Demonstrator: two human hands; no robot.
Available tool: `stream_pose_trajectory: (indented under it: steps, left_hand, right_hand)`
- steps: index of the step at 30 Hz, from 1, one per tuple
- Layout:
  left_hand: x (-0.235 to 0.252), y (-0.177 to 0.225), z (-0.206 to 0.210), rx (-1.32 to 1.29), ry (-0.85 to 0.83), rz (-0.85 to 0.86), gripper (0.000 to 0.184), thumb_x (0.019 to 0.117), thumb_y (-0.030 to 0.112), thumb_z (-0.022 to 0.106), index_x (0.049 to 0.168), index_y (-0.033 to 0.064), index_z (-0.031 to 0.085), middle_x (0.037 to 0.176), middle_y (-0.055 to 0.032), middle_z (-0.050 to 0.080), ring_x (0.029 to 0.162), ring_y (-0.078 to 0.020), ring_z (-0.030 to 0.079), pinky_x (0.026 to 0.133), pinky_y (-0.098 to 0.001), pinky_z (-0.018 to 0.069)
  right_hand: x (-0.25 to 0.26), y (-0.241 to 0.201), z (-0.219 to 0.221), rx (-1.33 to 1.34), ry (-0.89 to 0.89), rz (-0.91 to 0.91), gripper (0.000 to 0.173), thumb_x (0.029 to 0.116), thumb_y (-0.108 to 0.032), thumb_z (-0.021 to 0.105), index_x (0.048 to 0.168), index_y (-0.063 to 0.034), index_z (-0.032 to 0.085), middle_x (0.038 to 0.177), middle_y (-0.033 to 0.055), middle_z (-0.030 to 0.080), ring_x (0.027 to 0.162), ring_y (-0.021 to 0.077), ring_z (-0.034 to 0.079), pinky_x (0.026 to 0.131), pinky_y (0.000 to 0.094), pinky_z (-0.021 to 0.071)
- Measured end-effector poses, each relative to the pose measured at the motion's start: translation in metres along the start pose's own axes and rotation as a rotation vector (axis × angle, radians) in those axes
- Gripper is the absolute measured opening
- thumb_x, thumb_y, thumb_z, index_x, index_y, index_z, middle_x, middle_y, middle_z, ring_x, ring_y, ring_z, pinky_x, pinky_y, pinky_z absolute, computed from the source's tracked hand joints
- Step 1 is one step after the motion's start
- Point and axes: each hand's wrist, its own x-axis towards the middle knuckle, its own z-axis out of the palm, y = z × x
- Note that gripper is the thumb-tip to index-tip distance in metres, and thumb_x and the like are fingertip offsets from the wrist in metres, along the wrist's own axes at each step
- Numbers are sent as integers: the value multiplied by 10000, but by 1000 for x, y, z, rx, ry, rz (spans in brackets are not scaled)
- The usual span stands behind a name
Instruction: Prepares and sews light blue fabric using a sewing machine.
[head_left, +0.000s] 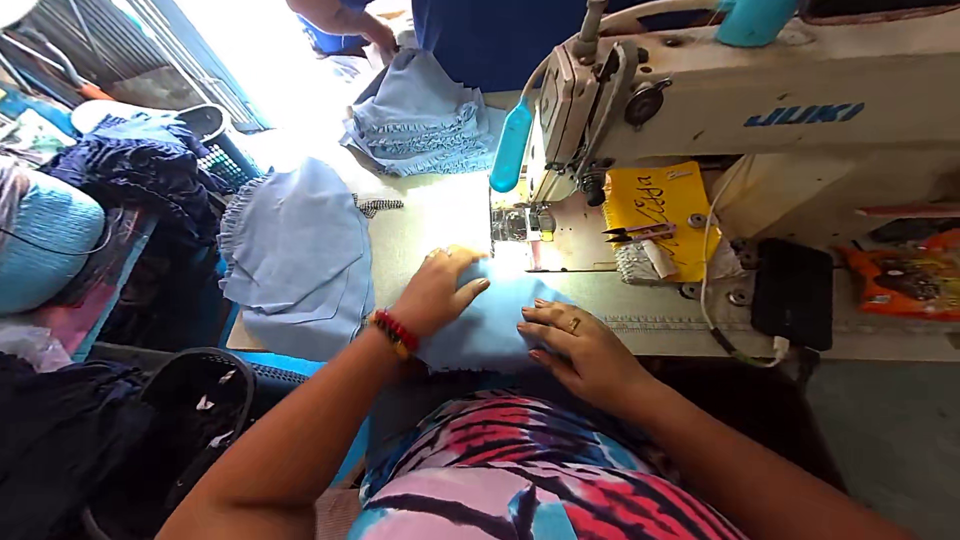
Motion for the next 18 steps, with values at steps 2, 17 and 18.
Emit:
stream_pose_trajectory:
  steps: [2,17,18]
  left_hand:
    - [37,-5,-6,128,-206,-130,682,884,345,794,1452,61,546,1383,-181,607,1339,-379,519,1141,-603,351]
    - [37,-22,-64,-112,-330,133,167,887,199,768,934,40,746,883,-59,713,861,-138,660,803,-368,532]
    - [34,-29,-71,-134,-302,104,156,895,198,757,923,45,745,889,-42,709,872,-115,653,817,-343,525]
  right_hand:
    - [-2,2,-4,35,-8,-12,340,1041,-315,523,1247,-144,732,1366,83,668,1357,286,562,1135,474,447]
    - [46,13,-20,518,148,422,152,1004,-174,606,998,-88,732,924,-34,708,821,-22,642,768,203,545]
    - [44,16,-20,524,161,431,152,1000,-178,604,995,-88,727,909,-42,703,806,-32,637,755,190,544]
